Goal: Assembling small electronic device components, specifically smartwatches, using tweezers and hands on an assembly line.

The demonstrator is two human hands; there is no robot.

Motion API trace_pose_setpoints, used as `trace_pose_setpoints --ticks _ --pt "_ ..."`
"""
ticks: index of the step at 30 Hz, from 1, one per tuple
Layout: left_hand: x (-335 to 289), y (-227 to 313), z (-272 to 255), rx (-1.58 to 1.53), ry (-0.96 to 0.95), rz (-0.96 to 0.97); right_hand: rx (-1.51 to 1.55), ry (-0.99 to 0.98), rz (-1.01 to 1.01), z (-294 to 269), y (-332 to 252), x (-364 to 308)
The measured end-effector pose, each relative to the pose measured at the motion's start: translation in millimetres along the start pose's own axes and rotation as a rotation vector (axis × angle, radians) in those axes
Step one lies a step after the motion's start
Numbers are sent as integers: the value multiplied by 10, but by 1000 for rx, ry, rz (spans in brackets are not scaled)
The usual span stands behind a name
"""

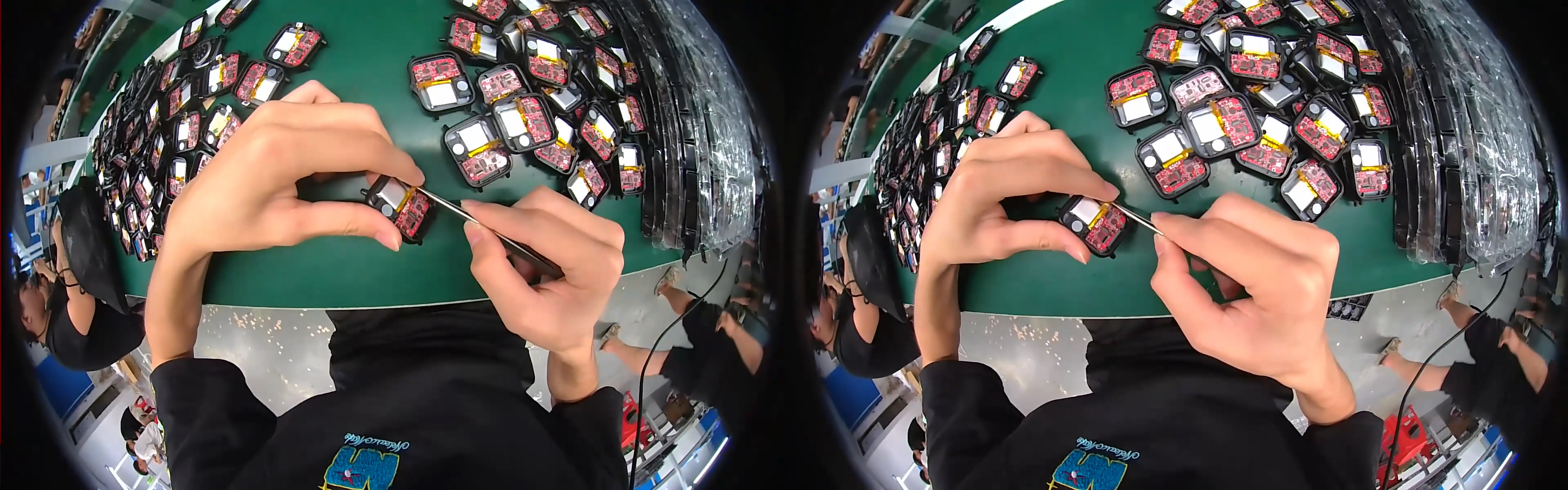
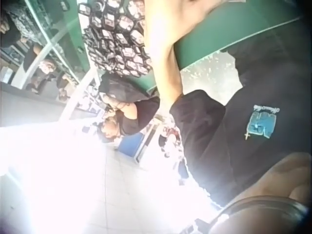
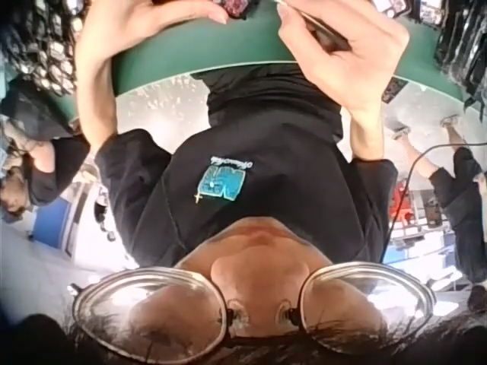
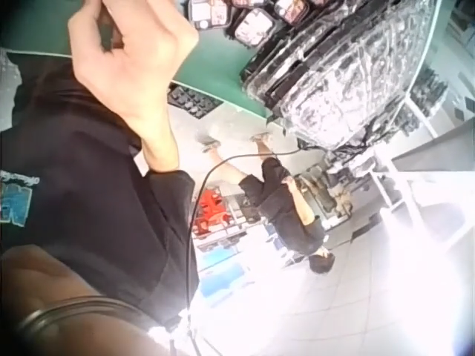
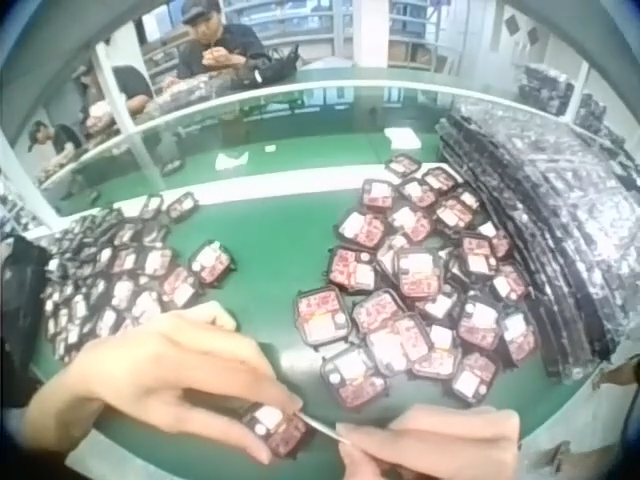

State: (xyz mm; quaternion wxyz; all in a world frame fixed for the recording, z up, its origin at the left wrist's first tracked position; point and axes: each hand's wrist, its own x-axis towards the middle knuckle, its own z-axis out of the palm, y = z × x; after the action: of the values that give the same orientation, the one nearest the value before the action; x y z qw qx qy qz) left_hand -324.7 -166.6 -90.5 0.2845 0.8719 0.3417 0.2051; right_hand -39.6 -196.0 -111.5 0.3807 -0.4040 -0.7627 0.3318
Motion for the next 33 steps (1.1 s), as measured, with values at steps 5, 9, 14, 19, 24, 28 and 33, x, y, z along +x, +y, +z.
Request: trace_pose_setpoints --ticks 5,9,14,19,24,28,33 --pt "-15 -3 2 5 3 -5 14 19 -34 32 33 -14" --pt "-3 -17 -25 23 7 3 12 16 -49 23 30 8" --pt "103 85 -66 34 -10 -27 4 124 -62 -96 -35 27" --pt "27 87 5 105 49 -7 187 230 -37 21 28 -4" --pt "137 158 54 133 67 -22 287 333 -20 -41 36 -73" --pt "63 67 -112 80 274 -145 406 356 -45 -39 47 -72" --pt "594 261 -716 5 380 -231 467 313 -85 -8 72 -73"
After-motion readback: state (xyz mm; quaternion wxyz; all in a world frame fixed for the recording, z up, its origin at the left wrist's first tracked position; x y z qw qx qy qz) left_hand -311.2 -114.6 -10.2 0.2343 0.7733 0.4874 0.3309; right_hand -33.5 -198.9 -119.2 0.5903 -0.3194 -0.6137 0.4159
